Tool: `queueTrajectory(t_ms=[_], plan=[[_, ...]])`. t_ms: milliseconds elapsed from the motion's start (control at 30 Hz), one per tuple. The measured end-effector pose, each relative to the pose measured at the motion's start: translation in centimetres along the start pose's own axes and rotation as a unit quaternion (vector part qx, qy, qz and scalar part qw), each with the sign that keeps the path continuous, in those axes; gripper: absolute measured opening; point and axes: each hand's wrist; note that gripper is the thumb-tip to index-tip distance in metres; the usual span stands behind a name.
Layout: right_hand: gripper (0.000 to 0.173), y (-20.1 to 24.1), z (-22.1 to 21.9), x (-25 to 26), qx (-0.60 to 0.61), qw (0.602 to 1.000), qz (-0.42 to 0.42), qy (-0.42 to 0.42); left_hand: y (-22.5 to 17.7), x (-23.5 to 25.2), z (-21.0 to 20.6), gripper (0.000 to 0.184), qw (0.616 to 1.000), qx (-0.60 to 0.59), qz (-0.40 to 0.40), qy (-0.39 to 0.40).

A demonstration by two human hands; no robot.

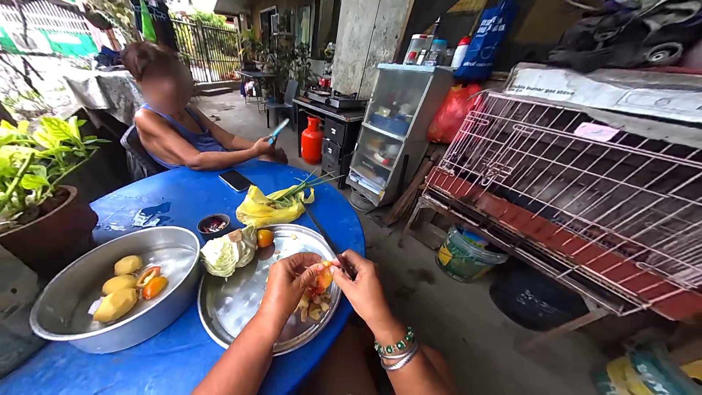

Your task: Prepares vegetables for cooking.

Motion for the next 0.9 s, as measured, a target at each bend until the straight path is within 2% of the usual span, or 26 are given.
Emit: queueTrajectory(t_ms=[100, 167, 333, 433, 567, 700, 800, 900], plan=[[0.011, 0.0, 0.7, 0.3, -0.032, 0.999, 0.008, -0.011, 0.2, 0.2, 0.3, 0.020, 0.999, 0.037, -0.020, -0.012], [0.011, 0.0, 0.9, 0.5, -0.024, 1.000, 0.007, -0.013, 0.0, 0.1, 0.4, 0.011, 0.996, 0.085, -0.022, -0.013], [0.012, 0.0, 1.3, 0.6, -0.012, 1.000, 0.006, -0.010, -0.7, -0.2, 0.3, 0.034, 0.983, 0.180, 0.015, 0.021], [0.011, -0.1, 1.4, 0.5, 0.001, 1.000, 0.021, -0.001, -0.5, -0.3, 0.2, 0.042, 0.976, 0.216, -0.002, 0.030], [0.009, -0.3, 1.3, 0.6, -0.002, 0.999, 0.050, 0.001, -0.3, -0.1, 0.4, 0.026, 0.986, 0.162, 0.028, 0.038], [0.009, 0.1, 0.7, 0.5, -0.034, 0.995, 0.090, -0.035, -0.8, 0.0, 0.5, 0.029, 0.992, 0.081, 0.078, 0.064], [0.009, 0.0, 0.3, 0.2, -0.036, 0.985, 0.161, -0.057, -0.6, 0.0, 0.4, 0.029, 0.992, 0.093, 0.043, 0.068], [0.014, -0.2, -0.1, 0.0, -0.034, 0.981, 0.189, -0.035, -0.8, -0.2, 0.5, 0.025, 0.995, 0.080, 0.010, 0.065]])
Point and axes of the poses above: each hand's wrist, its own x-axis towards the middle knuckle, its own z-axis out of the back of the hand, y = z × x, and after that the axes turned 1 degree about x, right-handed
